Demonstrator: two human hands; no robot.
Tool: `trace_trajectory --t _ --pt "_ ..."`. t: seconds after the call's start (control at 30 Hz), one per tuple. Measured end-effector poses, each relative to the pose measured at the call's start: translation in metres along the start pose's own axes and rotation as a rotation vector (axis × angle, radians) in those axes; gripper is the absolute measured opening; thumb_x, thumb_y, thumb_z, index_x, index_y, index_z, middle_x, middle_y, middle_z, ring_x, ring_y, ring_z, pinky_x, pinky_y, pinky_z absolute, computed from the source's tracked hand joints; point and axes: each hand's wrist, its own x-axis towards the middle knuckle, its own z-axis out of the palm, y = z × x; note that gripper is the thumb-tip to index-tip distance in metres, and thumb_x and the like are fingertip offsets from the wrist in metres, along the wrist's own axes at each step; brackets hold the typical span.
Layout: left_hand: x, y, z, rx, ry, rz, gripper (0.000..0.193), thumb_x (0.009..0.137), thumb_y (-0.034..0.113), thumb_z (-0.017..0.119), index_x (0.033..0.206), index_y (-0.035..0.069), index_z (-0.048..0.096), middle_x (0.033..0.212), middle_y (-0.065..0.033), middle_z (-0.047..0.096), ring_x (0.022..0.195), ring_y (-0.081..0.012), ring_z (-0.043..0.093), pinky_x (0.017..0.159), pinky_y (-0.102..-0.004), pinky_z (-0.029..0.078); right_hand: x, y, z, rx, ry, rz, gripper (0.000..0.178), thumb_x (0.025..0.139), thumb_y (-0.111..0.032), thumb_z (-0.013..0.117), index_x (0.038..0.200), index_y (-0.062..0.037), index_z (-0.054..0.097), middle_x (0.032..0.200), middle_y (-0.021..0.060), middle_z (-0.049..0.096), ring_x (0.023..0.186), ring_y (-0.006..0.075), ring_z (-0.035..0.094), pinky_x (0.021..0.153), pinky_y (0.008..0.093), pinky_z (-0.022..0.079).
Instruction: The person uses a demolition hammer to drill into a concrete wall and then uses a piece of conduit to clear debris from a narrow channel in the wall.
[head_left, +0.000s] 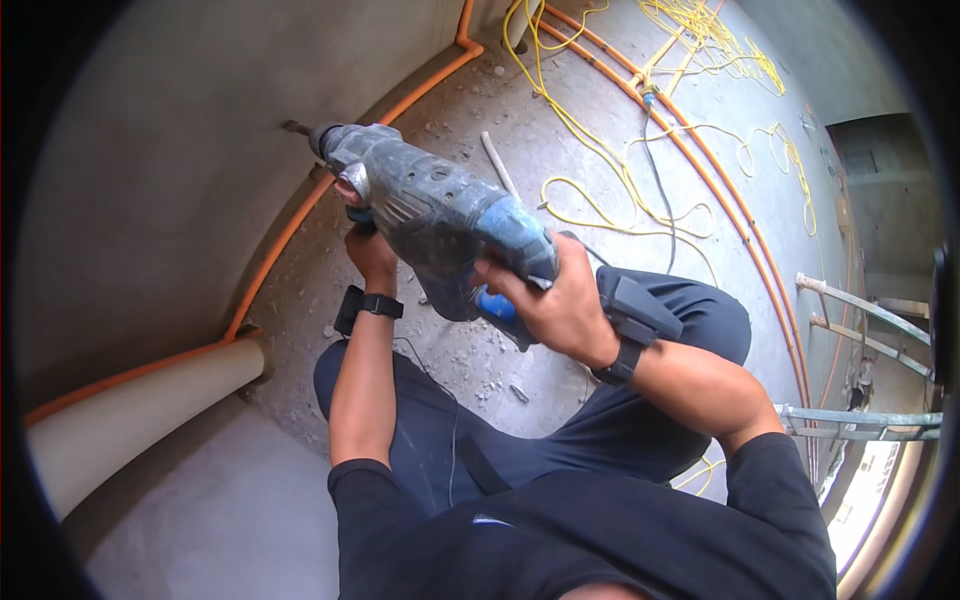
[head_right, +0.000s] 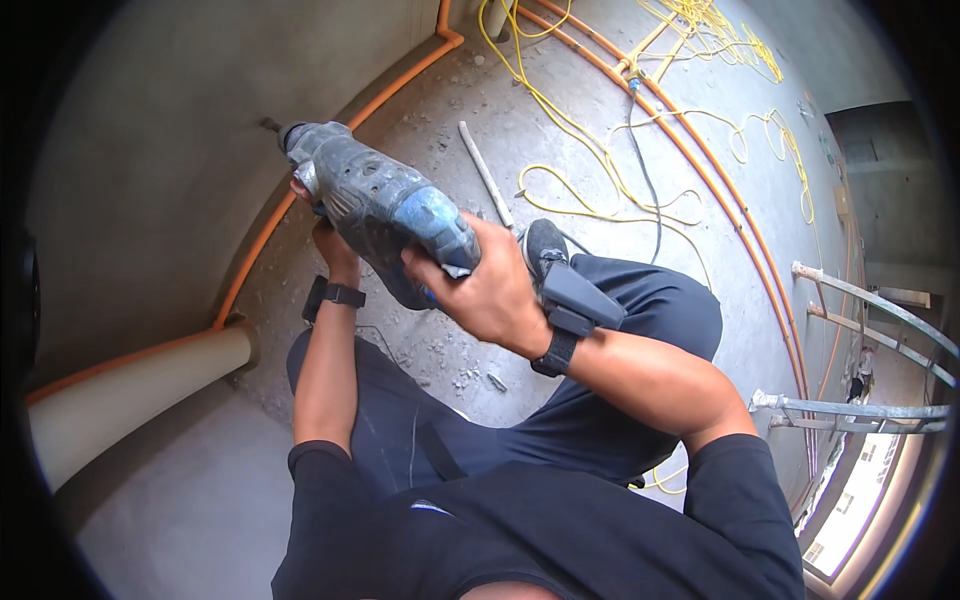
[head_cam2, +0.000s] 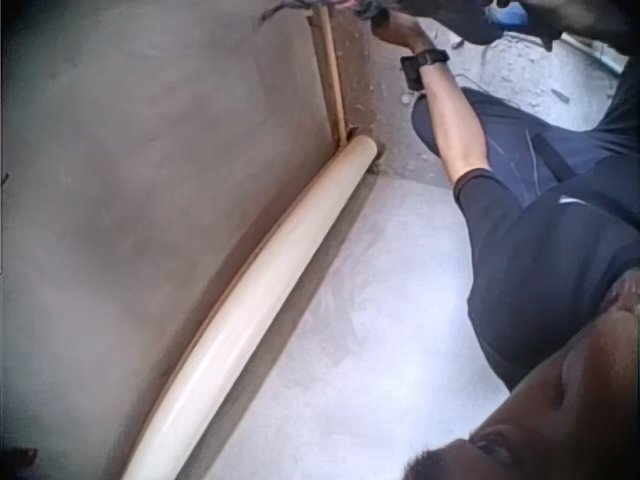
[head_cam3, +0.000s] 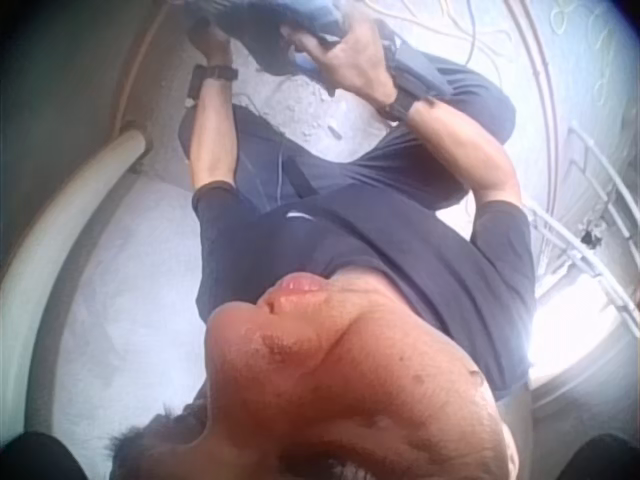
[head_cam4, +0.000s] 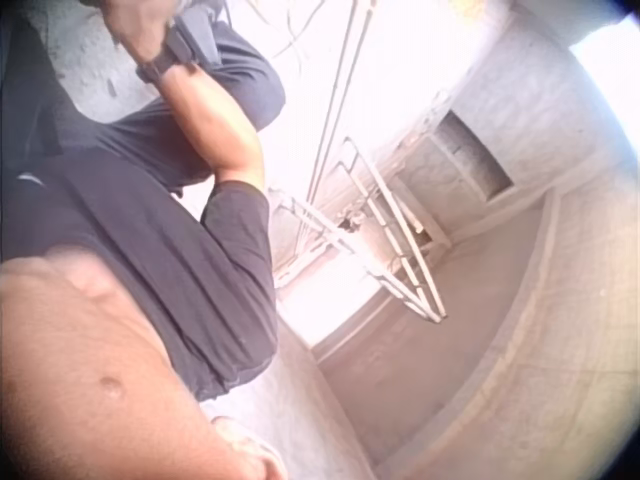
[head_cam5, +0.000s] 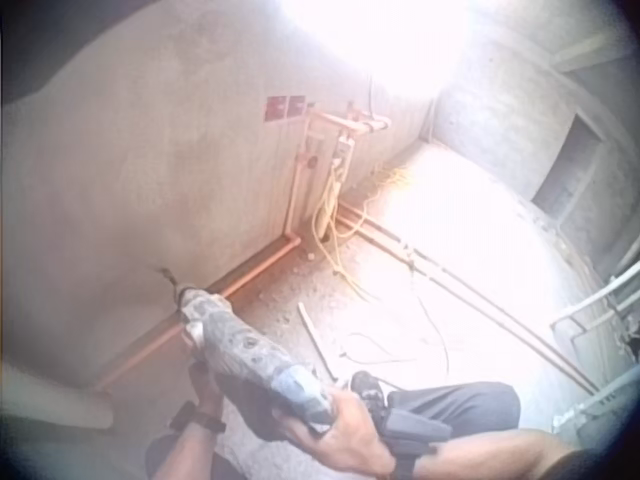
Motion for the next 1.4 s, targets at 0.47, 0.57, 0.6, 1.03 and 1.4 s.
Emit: trace_trajectory --t 0.47,0.57,0.6,1.03,1.4 --pt "-0.008 -0.009 -0.004 -0.219 -0.104 -0.015 0.035 0.096 0.024 0.068 0.100 -0.010 0.072 0.094 -0.0097 0.077 0.083 -0.0166 0.069 0.076 -0.0360 0.054 -0.016 -0.006 0.009 -0.114 -0.073 -0.099 0.032 0.092 -0.012 0.078 0.118 0.0032 0.067 0.102 0.0172 0.075 0.093 0.0213 0.071 0.085 0.0344 0.056" --pt "-0.018 -0.014 -0.006 -0.273 -0.039 -0.066 0.033 0.093 0.023 0.070 0.099 -0.009 0.072 0.092 -0.0144 0.078 0.083 -0.0181 0.071 0.073 -0.0396 0.053 -0.028 -0.006 0.003 -0.100 -0.119 -0.045 0.032 0.095 -0.013 0.077 0.119 0.0044 0.066 0.100 0.0114 0.074 0.091 0.0136 0.067 0.086 0.0313 0.055" --pt "-0.018 -0.012 -0.009 -0.061 -0.026 0.004 0.032 0.092 0.023 0.070 0.098 -0.009 0.072 0.091 -0.0162 0.078 0.083 -0.0191 0.072 0.072 -0.0409 0.052 -0.030 -0.005 0.002 -0.092 -0.113 -0.014 0.032 0.095 -0.014 0.077 0.118 0.0047 0.066 0.099 0.0106 0.074 0.090 0.0134 0.067 0.085 0.0311 0.055" --pt "-0.033 0.094 -0.048 0.834 0.007 -0.062 0.035 0.082 0.042 0.076 0.091 0.008 0.079 0.088 -0.0241 0.074 0.091 -0.0473 0.070 0.075 -0.0532 0.053 -0.033 0.063 -0.013 0.665 0.158 0.437 0.028 0.097 -0.022 0.075 0.111 0.0015 0.069 0.100 0.0099 0.075 0.094 0.0182 0.074 0.082 0.0300 0.059" --pt "-0.036 0.115 -0.074 1.300 -0.096 0.019 0.030 0.082 0.045 0.076 0.089 0.016 0.079 0.088 -0.0175 0.076 0.088 -0.0434 0.073 0.076 -0.0549 0.055 -0.048 0.180 0.018 1.082 0.229 0.712 0.022 0.098 -0.020 0.072 0.106 -0.0005 0.070 0.101 0.0122 0.075 0.097 0.0228 0.074 0.082 0.0306 0.061"
